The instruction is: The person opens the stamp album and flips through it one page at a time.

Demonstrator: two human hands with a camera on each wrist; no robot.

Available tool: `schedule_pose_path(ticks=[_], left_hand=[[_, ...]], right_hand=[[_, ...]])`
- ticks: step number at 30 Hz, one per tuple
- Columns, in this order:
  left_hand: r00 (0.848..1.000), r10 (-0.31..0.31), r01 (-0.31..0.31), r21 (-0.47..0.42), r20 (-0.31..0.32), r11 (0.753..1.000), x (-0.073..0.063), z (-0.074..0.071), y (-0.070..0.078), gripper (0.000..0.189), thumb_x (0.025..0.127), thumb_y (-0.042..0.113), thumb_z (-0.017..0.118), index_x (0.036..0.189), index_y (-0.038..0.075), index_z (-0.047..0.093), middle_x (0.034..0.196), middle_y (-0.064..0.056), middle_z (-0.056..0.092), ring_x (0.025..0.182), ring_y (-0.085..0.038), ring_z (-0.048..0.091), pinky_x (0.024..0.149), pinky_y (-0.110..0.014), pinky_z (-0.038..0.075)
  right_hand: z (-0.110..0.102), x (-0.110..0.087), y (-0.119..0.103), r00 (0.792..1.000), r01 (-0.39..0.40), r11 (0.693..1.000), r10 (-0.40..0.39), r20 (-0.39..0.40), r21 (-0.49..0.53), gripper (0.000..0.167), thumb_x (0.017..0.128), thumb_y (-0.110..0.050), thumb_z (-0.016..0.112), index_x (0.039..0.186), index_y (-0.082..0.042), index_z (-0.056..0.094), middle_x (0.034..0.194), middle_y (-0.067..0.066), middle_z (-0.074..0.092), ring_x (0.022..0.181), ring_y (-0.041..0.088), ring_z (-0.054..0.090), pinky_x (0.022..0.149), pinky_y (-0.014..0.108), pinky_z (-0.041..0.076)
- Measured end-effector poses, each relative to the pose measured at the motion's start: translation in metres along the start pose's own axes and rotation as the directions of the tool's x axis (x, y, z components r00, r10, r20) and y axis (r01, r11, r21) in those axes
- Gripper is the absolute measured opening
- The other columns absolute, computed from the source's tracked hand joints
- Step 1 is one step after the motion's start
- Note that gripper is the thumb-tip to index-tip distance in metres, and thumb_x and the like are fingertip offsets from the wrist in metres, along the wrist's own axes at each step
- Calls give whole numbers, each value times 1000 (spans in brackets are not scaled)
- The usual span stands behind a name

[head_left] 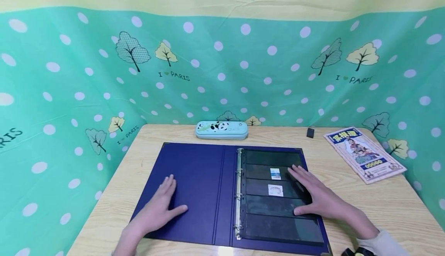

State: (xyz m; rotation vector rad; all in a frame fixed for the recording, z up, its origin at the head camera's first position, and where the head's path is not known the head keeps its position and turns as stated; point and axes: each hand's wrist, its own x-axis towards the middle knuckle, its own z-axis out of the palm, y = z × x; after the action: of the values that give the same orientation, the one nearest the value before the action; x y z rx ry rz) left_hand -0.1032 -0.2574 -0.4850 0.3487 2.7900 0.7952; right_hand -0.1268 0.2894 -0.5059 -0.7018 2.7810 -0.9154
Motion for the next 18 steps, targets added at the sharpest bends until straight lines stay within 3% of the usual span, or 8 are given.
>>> schedule_pose_path(ticks=[3, 8, 13, 18], left_hand=[[999, 12, -10, -43, 42, 999, 9, 9, 7, 110, 99, 62, 78, 170, -8, 31, 182, -28, 10, 168, -51, 2, 131, -72, 9], [998, 57, -55, -78, 14, 995, 22, 26, 6, 110, 95, 66, 80, 174, 5, 34, 185, -21, 9, 170, -45, -4, 132, -71, -3], [993, 102, -104, -39, -59, 994, 27, 39, 4, 117, 87, 71, 84, 175, 11, 35, 184, -23, 9, 170, -48, -2, 131, -71, -3], [989, 114, -117, -23, -92, 993, 26, 43, 4, 121, 83, 74, 86, 174, 11, 38, 183, -25, 11, 170, -49, 2, 132, -70, 0]], right_hand=[[1, 0, 1, 1000, 3, 1000, -3, -2, -1, 123, 80, -63, 94, 175, -12, 35, 179, 28, 27, 161, 61, 22, 115, 84, 33], [1, 0, 1, 1000, 1, 1000, -1, 2, 1, 122, 81, -63, 93, 175, -13, 35, 179, 27, 27, 161, 61, 21, 116, 84, 32], [1, 0, 2, 1000, 4, 1000, -4, -4, 2, 122, 80, -62, 94, 175, -12, 35, 179, 27, 27, 161, 60, 21, 116, 84, 31], [1, -1, 2, 1000, 15, 1000, -16, -6, -14, 120, 81, -62, 93, 175, -13, 36, 179, 26, 28, 161, 60, 23, 116, 83, 32]])
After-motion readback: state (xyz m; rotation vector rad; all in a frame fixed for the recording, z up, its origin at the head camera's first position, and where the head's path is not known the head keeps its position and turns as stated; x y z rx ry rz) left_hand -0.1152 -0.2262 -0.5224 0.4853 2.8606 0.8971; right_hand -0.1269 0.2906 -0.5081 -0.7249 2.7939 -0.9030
